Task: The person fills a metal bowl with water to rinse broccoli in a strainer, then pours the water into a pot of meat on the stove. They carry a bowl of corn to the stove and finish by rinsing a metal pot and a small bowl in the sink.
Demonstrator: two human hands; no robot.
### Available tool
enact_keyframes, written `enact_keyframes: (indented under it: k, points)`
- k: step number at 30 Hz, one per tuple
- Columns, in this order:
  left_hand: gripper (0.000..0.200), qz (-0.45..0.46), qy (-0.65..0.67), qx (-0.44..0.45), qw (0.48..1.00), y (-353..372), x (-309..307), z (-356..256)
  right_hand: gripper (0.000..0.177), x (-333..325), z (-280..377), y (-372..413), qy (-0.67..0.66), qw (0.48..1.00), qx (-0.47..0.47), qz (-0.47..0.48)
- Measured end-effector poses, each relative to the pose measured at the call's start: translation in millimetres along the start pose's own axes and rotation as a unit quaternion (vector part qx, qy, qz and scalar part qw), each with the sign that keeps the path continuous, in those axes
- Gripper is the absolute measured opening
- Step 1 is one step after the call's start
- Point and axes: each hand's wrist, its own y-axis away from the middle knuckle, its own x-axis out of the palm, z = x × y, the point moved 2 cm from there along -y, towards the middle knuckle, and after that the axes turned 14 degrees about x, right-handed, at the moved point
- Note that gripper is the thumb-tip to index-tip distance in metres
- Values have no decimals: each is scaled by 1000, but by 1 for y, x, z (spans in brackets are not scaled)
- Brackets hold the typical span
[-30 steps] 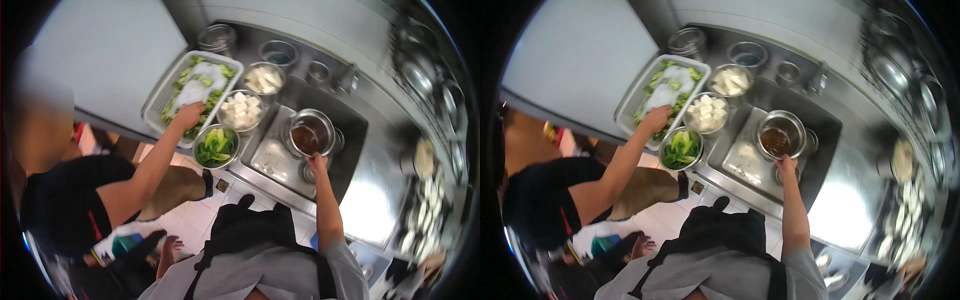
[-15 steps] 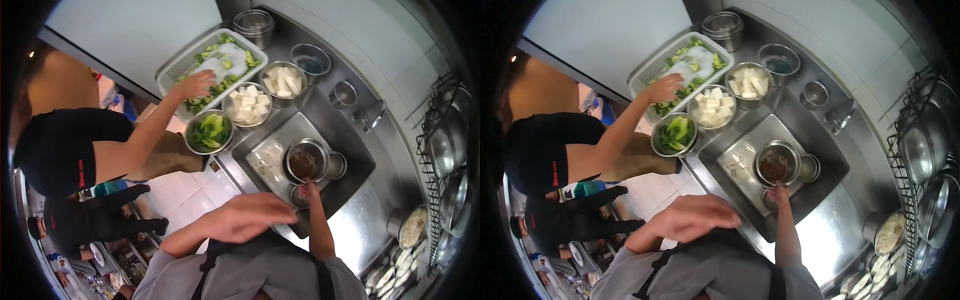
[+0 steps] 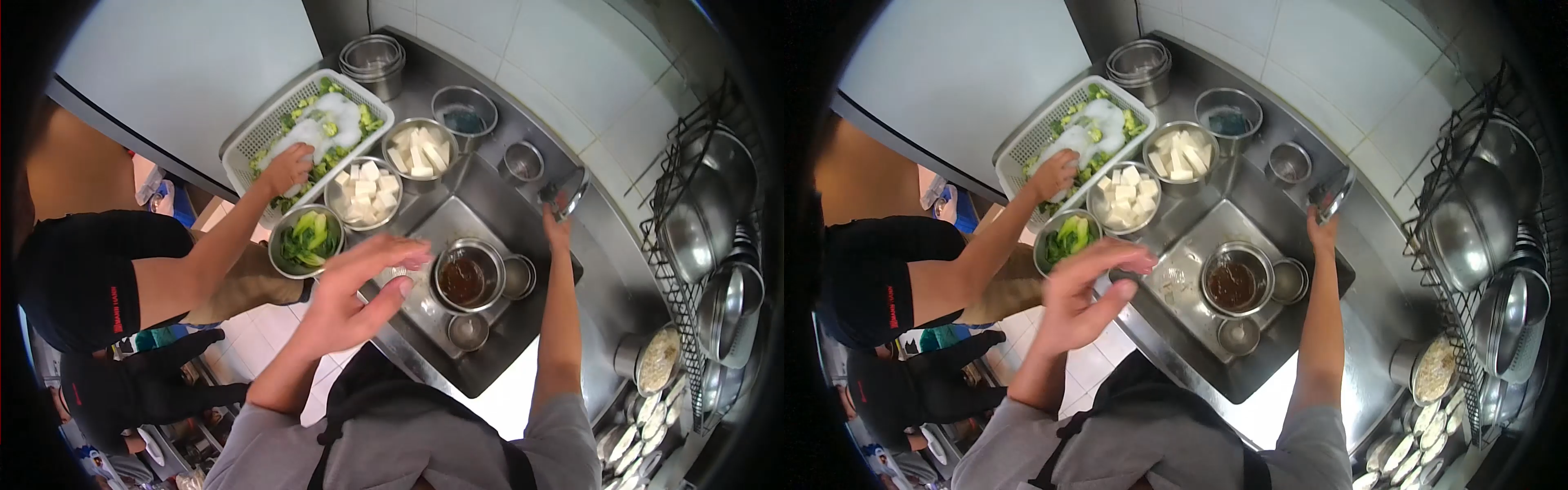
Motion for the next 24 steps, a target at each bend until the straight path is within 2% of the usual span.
enact_keyframes:
  k: [1, 3, 4, 5, 7, 8, 9, 11, 14, 15, 16, 18, 20, 21, 24]
  points:
    - [35, 51, -21, -106, 993, 22, -2, 27, 56, 9, 0, -5, -30, 999, -31, 19]
    - [37, 97, -58, -174, 978, 78, 1, 83, 62, 24, 1, -5, 38, 998, -42, 0]
    - [37, 95, -53, -201, 974, 108, 2, 108, 65, 25, -3, -1, 78, 996, -41, -11]
    - [37, 95, -42, -229, 968, 136, 4, 130, 69, 22, -1, 5, 99, 989, -61, -90]
    - [37, 106, -81, -250, 959, 170, 7, 156, 69, 17, -3, 3, 16, 997, 14, -73]
    - [37, 112, -101, -260, 954, 184, 8, 169, 67, 17, -4, -1, 18, 993, -21, -112]
    - [38, 114, -125, -240, 956, 197, 10, 183, 65, 17, -6, -4, 23, 987, -56, -151]
    - [38, 123, -152, -235, 952, 230, 17, 210, 48, 15, -32, -21, -8, 992, -6, -129]
    - [35, 103, -220, -199, 949, 243, 11, 229, 32, 11, -39, -46, -31, 982, 71, -172]
    - [34, 98, -233, -196, 948, 242, 12, 231, 30, 13, -43, -49, 183, 960, -16, -213]
    - [33, 96, -236, -195, 947, 242, 13, 228, 34, 10, -41, -40, 184, 960, -30, -210]
    - [32, 97, -242, -186, 947, 242, 14, 225, 45, 6, -28, -18, 82, 984, -25, -157]
    - [32, 104, -255, -170, 946, 241, 13, 225, 58, 4, -29, -8, 59, 990, -34, -126]
    - [32, 110, -265, -161, 944, 240, 14, 225, 60, 3, -33, -7, 100, 984, -60, -137]
    - [33, 127, -260, -152, 945, 234, 18, 225, 55, -24, -23, -4, 5, 999, 0, -32]
